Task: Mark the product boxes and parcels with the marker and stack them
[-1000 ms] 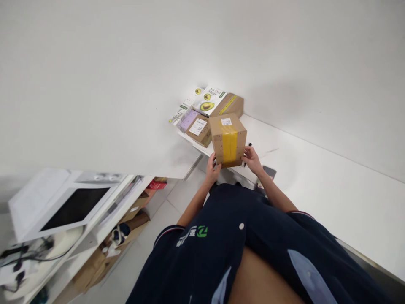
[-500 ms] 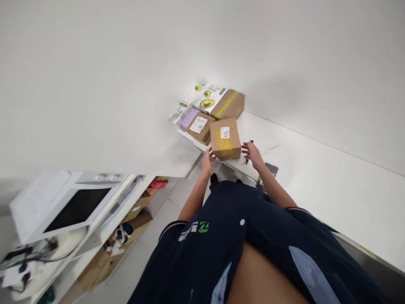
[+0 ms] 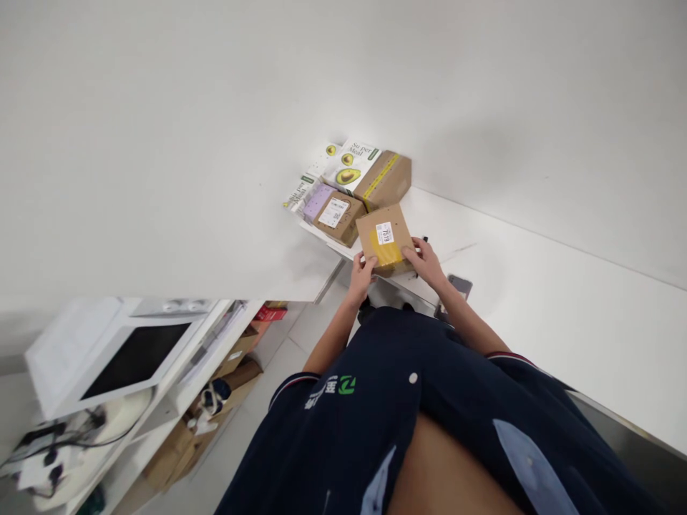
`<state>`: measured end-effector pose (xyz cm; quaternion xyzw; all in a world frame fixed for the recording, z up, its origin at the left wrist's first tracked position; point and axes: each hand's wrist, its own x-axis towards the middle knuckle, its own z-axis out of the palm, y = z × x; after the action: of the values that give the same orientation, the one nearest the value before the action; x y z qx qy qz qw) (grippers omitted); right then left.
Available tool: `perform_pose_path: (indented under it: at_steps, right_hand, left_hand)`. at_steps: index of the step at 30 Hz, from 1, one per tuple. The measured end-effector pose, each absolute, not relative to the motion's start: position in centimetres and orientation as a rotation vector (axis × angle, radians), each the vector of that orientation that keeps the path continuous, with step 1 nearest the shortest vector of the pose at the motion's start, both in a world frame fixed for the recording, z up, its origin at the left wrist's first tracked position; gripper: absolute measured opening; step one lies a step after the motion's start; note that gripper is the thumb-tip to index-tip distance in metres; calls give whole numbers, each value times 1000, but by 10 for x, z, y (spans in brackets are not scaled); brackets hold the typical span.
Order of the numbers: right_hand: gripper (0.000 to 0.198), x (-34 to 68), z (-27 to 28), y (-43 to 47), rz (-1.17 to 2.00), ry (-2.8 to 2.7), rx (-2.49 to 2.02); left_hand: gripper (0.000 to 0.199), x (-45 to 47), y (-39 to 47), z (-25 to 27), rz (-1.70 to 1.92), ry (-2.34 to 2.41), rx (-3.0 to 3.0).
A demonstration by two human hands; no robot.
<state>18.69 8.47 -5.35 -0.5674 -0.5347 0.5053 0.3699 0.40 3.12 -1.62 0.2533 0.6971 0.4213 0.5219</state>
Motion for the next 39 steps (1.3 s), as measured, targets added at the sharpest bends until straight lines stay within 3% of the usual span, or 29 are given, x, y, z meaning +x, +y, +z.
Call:
perform_pose_path:
  at_steps: [4, 9, 13, 17, 23, 27, 29, 33, 39]
  right_hand:
    - [54, 217, -66, 96, 1472, -1230, -1548]
    - [33, 234, -106, 120, 1200, -1619, -2147]
    - [40, 224, -131, 118, 1208, -1901, -2342]
    - [45, 216, -143, 114, 1208, -1836, -2394]
    - [20, 227, -143, 123, 1252, -1665, -2312]
    - [23, 243, -123, 130, 1186, -1463, -2259]
    - [15, 248, -105, 135, 1147, -1165, -2078]
    - [21, 246, -59, 147, 1090, -761, -1490]
    - [24, 216, -4, 154, 1063, -913, -1140]
  left_hand:
    - [48, 9, 25, -15, 1013, 1735, 683]
    - [52, 15, 26, -15, 1036, 1724, 751]
    - [62, 16, 27, -22, 1061, 1758, 776]
    - [66, 9, 26, -39, 1069, 1854, 882]
    - [63, 2, 19, -48, 1131, 2033, 1530]
    - [54, 11, 24, -29, 1045, 1970, 2073]
    - [56, 20, 32, -19, 916, 1885, 2236]
    - [73, 39, 46, -6, 568, 1803, 2340]
    - [101, 50, 52, 6, 219, 1785, 2336]
